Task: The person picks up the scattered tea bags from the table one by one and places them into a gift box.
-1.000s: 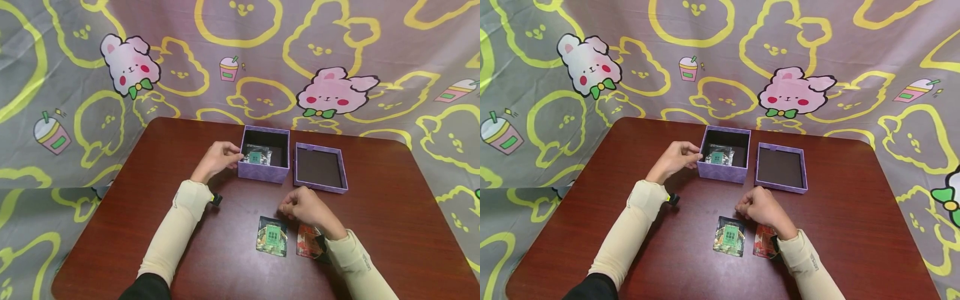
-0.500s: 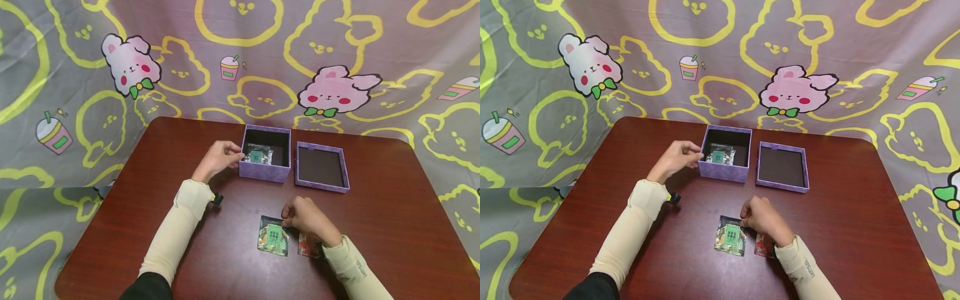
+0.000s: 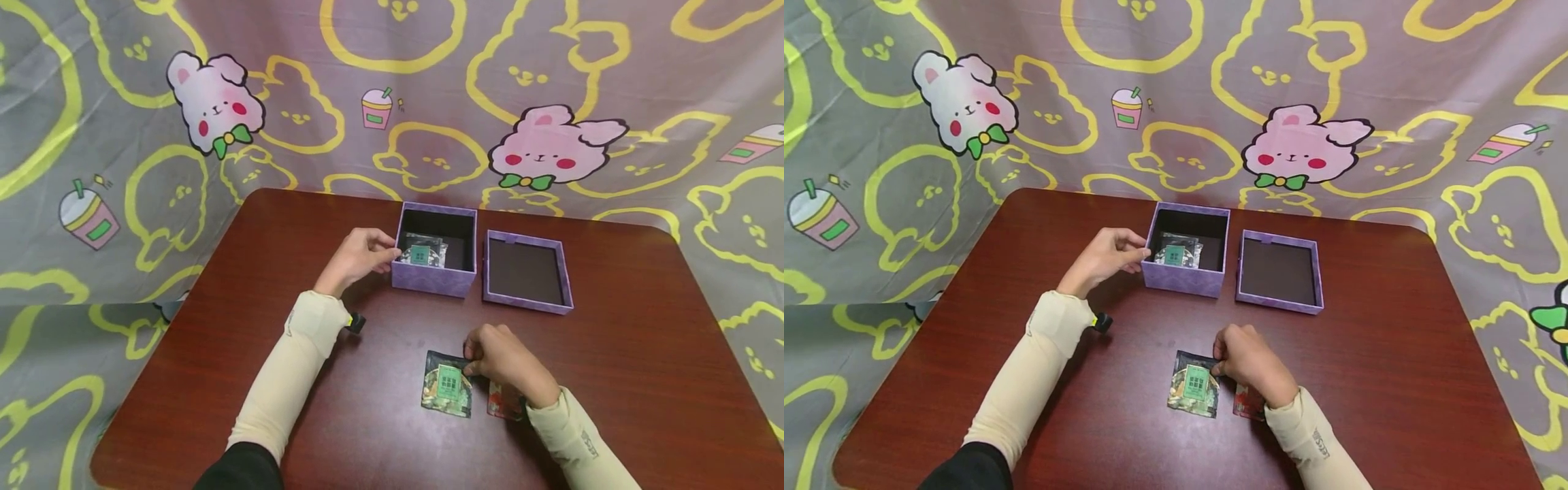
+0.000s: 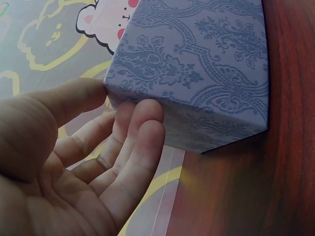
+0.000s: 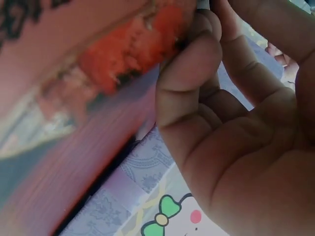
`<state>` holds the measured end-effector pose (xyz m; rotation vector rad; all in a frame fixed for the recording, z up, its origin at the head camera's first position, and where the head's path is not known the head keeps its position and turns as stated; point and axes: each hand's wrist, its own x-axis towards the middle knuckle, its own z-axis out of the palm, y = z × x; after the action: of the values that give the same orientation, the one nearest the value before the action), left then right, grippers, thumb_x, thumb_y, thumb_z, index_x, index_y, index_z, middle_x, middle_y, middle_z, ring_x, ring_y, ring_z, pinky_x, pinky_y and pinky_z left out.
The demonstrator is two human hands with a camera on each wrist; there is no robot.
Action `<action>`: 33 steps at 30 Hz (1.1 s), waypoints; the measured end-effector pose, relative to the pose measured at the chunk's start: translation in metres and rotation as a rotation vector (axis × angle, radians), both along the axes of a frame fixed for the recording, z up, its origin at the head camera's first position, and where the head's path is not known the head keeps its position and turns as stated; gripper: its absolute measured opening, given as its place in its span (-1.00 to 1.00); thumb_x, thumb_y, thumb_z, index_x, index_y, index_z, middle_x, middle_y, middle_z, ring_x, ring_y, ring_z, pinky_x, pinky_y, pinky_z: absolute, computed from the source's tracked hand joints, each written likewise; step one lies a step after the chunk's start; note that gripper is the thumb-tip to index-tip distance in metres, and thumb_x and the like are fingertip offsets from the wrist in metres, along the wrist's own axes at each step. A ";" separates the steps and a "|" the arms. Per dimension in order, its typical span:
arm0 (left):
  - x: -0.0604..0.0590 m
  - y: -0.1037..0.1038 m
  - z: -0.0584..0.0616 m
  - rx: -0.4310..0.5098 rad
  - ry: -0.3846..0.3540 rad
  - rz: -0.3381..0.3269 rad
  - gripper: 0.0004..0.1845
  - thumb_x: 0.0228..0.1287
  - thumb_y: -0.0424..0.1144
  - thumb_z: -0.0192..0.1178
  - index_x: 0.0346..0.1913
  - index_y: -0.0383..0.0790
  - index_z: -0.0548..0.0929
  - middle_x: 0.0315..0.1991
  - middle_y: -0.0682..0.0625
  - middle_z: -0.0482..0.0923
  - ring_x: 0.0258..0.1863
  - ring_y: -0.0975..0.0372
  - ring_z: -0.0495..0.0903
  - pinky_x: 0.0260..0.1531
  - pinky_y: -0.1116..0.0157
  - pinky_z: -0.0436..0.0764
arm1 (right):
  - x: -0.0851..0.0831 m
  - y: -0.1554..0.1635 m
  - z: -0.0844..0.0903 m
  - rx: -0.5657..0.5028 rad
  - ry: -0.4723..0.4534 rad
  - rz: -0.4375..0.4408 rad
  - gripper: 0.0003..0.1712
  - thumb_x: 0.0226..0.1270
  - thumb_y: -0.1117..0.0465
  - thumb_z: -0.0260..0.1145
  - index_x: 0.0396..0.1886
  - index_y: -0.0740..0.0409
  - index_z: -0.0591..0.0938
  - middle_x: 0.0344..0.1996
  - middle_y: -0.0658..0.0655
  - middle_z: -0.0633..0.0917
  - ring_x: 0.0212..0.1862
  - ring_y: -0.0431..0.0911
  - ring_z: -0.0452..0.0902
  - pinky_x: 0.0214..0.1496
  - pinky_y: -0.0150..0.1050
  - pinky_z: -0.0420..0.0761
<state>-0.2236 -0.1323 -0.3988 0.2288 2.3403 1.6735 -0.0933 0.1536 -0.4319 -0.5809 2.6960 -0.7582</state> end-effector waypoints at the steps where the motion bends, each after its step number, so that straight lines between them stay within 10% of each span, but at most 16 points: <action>1: 0.000 0.000 0.001 -0.004 -0.001 0.002 -0.71 0.30 -0.33 0.39 0.00 -0.42 0.66 -0.29 -0.18 0.71 -0.28 -0.19 0.71 -0.17 -0.06 0.71 | 0.000 0.000 0.000 0.004 0.002 -0.003 -0.64 -0.13 0.31 0.68 -0.59 0.03 0.58 -0.69 -0.18 0.51 -0.62 -0.24 0.38 -0.53 -0.29 0.44; 12: 0.002 -0.001 0.001 -0.005 -0.004 0.011 -0.74 0.29 -0.33 0.40 -0.03 -0.37 0.67 -0.30 -0.18 0.71 -0.30 -0.17 0.71 -0.17 -0.07 0.71 | 0.001 -0.003 0.001 0.030 -0.017 0.065 -0.65 0.00 0.34 0.60 -0.63 0.00 0.55 -0.70 -0.19 0.46 -0.62 -0.24 0.35 -0.55 -0.32 0.41; 33: 0.001 0.001 0.003 -0.013 0.005 0.011 -0.75 0.28 -0.33 0.40 -0.05 -0.39 0.68 -0.31 -0.17 0.71 -0.37 -0.08 0.72 -0.17 -0.08 0.70 | 0.001 0.003 0.003 -0.169 -0.101 -0.068 -0.85 0.21 0.39 0.46 -0.43 0.09 0.67 -0.63 -0.08 0.62 -0.56 -0.23 0.51 -0.49 -0.29 0.57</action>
<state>-0.2224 -0.1316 -0.3962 0.2183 2.3602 1.6636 -0.0928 0.1570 -0.4292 -0.4766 2.5875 -1.0125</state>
